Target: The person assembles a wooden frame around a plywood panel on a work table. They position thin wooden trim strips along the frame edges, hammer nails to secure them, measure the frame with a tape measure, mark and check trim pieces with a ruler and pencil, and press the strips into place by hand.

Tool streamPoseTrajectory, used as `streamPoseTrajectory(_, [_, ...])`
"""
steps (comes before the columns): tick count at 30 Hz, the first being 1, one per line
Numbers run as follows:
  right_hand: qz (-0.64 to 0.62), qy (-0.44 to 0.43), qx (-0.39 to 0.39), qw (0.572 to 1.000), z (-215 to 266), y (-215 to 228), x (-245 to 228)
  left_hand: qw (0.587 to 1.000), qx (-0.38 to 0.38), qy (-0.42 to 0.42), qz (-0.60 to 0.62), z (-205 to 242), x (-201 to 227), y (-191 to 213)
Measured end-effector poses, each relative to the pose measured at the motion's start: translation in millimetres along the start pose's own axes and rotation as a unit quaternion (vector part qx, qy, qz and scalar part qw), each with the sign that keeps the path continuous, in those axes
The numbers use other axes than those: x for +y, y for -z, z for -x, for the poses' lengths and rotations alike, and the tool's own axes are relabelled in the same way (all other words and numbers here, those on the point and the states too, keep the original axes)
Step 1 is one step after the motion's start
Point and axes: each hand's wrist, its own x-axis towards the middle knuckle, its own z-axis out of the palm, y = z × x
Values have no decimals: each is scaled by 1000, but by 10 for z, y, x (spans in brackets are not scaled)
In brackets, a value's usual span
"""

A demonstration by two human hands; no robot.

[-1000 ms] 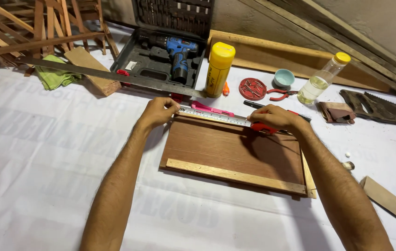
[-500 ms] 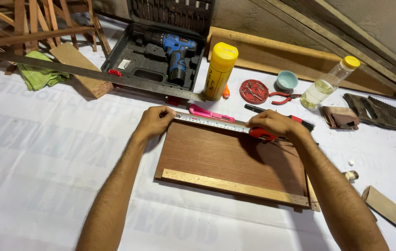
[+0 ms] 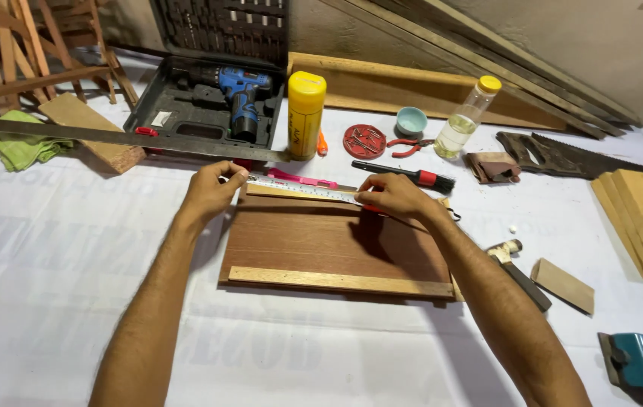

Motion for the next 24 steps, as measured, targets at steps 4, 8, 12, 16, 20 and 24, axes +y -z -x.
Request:
streamPoseTrajectory(4, [-38, 108, 87, 990, 165, 55, 43, 999, -41, 14, -13, 100, 477, -114])
streamPoseTrajectory(8, [-74, 48, 97, 991, 648, 253, -324, 990, -116, -7, 84, 78, 748, -538])
streamPoseTrajectory(12, [-36, 125, 138, 982, 959, 318, -249, 971, -198, -132, 23, 80, 1064, -1186])
streamPoseTrajectory(16, [-24, 100, 168, 981, 1348, 476, -221, 957, -244, -159, -9, 282, 1626, -1862])
streamPoseTrajectory(20, [9, 59, 196, 979, 1662, 637, 82, 948, -266, -176, -16, 321, 1909, -2356])
streamPoseTrajectory(24, [34, 22, 226, 973, 1892, 849, 491, 929, -302, -213, 12, 311, 2123, -2790])
